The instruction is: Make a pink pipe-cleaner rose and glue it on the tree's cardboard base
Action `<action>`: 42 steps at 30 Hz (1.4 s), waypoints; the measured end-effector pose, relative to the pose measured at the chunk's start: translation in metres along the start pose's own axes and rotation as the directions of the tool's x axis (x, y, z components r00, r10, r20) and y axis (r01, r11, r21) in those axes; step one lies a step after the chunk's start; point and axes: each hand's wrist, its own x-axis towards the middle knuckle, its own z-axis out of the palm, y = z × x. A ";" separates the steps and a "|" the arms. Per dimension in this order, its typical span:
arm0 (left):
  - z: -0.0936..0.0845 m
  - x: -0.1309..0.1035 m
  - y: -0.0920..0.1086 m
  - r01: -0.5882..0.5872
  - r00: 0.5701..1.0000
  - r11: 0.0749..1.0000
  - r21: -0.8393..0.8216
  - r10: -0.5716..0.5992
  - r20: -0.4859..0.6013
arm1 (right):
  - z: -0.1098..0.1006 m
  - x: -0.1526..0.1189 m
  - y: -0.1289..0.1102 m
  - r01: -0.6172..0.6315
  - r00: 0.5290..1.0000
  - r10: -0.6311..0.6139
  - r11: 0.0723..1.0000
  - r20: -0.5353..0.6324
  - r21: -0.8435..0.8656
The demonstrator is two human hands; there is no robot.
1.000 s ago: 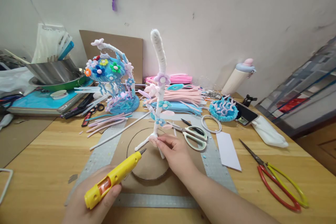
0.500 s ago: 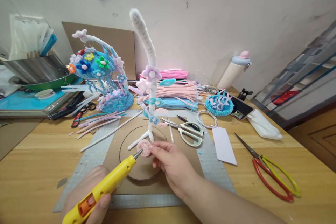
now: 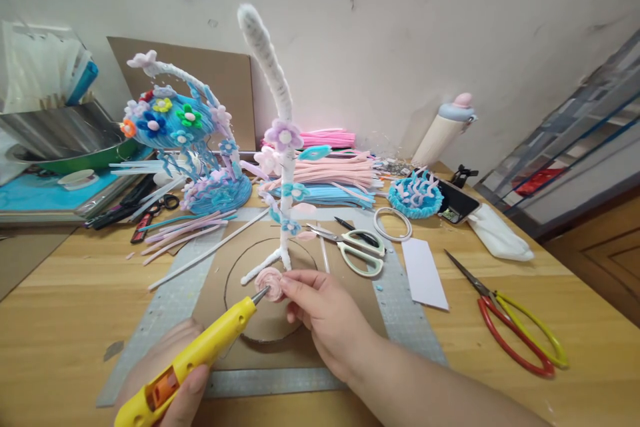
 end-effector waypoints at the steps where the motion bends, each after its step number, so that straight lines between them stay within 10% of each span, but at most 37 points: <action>1: 0.000 0.000 0.001 0.006 1.000 1.000 -0.015 -0.006 0.012 | 0.000 0.000 0.000 -0.004 1.000 0.004 1.000 -0.010 -0.001; 42: 0.000 0.002 0.001 -0.069 0.997 0.997 0.024 0.070 -0.024 | -0.002 0.000 0.002 -0.011 1.000 0.011 0.999 0.013 0.034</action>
